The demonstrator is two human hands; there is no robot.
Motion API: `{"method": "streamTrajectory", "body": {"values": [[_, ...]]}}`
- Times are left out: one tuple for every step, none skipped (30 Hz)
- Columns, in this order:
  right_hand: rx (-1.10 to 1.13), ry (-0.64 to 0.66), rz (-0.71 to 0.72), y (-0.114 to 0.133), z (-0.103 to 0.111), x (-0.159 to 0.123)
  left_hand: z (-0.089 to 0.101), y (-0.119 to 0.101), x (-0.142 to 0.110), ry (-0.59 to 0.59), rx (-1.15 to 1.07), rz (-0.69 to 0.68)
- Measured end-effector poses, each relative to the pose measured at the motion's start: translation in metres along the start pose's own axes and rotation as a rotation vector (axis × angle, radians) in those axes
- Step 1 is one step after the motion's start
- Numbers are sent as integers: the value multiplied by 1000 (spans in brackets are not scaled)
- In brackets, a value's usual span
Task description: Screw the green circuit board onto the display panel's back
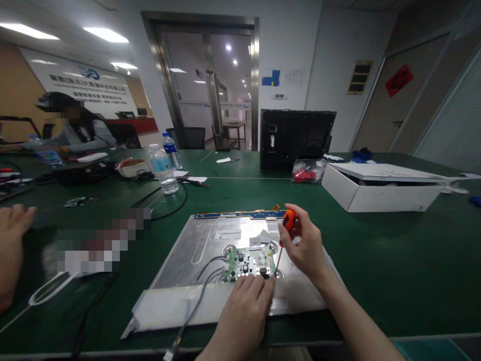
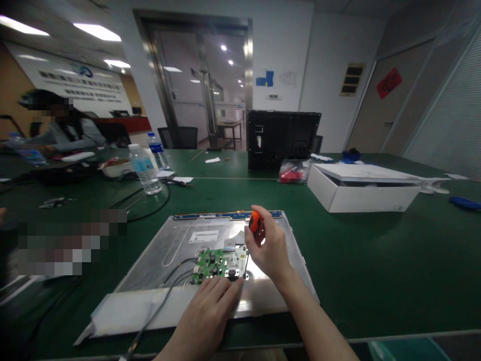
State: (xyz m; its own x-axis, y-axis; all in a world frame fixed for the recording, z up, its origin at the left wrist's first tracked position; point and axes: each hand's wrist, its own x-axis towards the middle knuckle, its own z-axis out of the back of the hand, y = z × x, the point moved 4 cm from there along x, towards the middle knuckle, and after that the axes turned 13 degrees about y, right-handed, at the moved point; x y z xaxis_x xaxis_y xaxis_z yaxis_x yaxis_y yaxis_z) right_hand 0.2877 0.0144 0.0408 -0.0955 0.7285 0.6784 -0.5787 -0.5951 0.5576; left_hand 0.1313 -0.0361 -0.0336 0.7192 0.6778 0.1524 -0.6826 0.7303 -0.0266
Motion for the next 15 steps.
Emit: {"method": "streamTrajectory", "body": {"values": [[1, 2, 1, 0, 0, 0, -1, 0, 0, -2, 1, -3], [3, 4, 2, 0, 0, 0, -1, 0, 0, -3, 3, -5], [7, 6, 2, -1, -1, 0, -2, -1, 0, -2, 5, -9], [10, 9, 1, -1, -1, 0, -3, -1, 0, 1, 7, -10], [14, 12, 1, -1, -1, 0, -3, -1, 0, 5, 12, -10], [17, 14, 0, -2, -1, 0, -3, -1, 1, 10, 18, -11], [20, 16, -1, -2, -2, 0, -3, -1, 1, 17, 24, -9], [21, 16, 0, -2, -2, 0, -3, -1, 2, 27, 29, -8], [21, 14, 0, -2, -2, 0, -2, -1, 2, 38, 32, -7], [20, 12, 2, -2, -2, 0, -2, -1, 3, 48, 34, -7], [19, 10, 5, -2, -2, 0, -2, -1, 3, 55, 34, -6], [15, 6, 9, -1, -1, 0, -2, 0, 3, 61, 34, -4], [10, 1, 13, -1, -1, 0, -2, 0, 3, 64, 34, -1], [5, -4, 19, -1, -1, 0, -2, 0, 3, 68, 32, 1], [1, -8, 24, -1, -1, 0, -3, 0, 3, 72, 30, 3]]}}
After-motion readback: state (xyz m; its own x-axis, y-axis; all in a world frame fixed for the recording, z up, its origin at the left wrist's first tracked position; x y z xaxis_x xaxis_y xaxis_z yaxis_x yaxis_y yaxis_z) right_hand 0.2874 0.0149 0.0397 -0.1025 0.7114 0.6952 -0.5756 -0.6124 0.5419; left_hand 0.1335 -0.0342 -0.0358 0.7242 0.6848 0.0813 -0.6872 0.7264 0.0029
